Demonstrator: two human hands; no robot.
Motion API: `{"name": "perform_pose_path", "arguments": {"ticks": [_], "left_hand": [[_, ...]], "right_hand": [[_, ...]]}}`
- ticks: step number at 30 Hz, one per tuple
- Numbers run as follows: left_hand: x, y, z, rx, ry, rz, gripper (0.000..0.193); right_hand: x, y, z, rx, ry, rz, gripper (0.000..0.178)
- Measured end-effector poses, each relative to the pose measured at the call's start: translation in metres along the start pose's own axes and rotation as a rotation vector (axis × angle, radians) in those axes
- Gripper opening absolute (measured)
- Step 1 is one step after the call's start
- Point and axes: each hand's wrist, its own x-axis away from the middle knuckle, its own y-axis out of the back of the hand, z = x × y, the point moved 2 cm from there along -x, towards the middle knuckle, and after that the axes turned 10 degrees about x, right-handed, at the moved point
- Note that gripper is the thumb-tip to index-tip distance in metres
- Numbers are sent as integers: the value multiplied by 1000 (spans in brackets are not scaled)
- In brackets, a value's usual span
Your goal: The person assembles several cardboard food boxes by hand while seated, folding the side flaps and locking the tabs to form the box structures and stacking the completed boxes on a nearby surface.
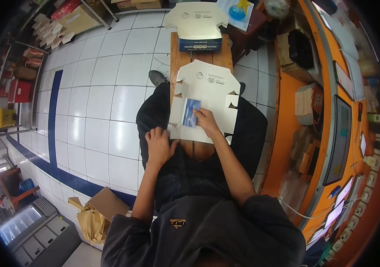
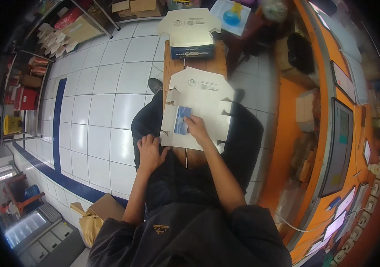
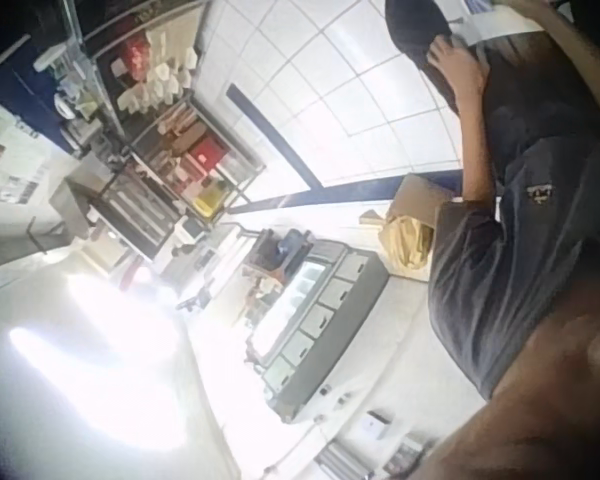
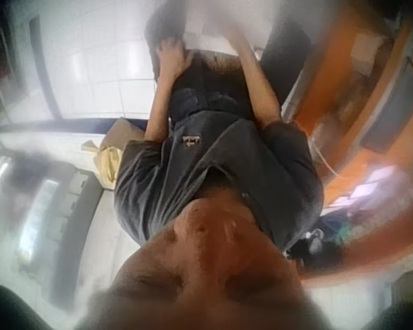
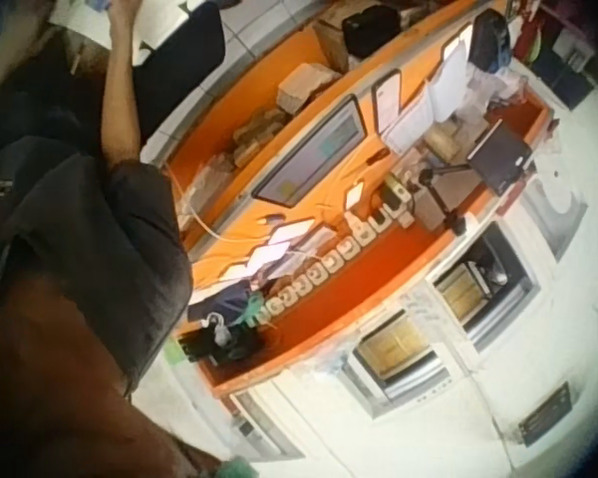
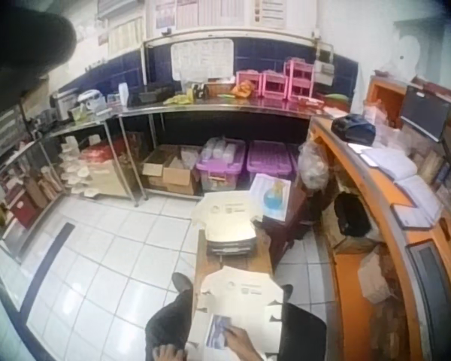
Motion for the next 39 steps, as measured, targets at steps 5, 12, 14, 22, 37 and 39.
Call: {"name": "perform_pose_path", "arguments": {"ticks": [5, 12, 14, 22, 37, 39], "left_hand": [[-5, -9, -7, 263, 18, 20, 22], [-16, -28, -45, 432, 28, 89, 18], [-24, -29, -51, 419, 5, 53, 17], [-61, -30, -45, 434, 62, -142, 7], [-97, -1, -5, 663, 331, -213, 32], [-116, -1, 7, 503, 305, -160, 38]], "right_hand": [[12, -2, 12, -67, -19, -19, 26], [7, 0, -1, 43, 50, -26, 26], [4, 0, -4, 128, 94, -63, 29], [24, -16, 11, 416, 172, -159, 32], [49, -39, 8, 460, 254, -26, 22], [53, -43, 16, 375, 223, -22, 23]]}}
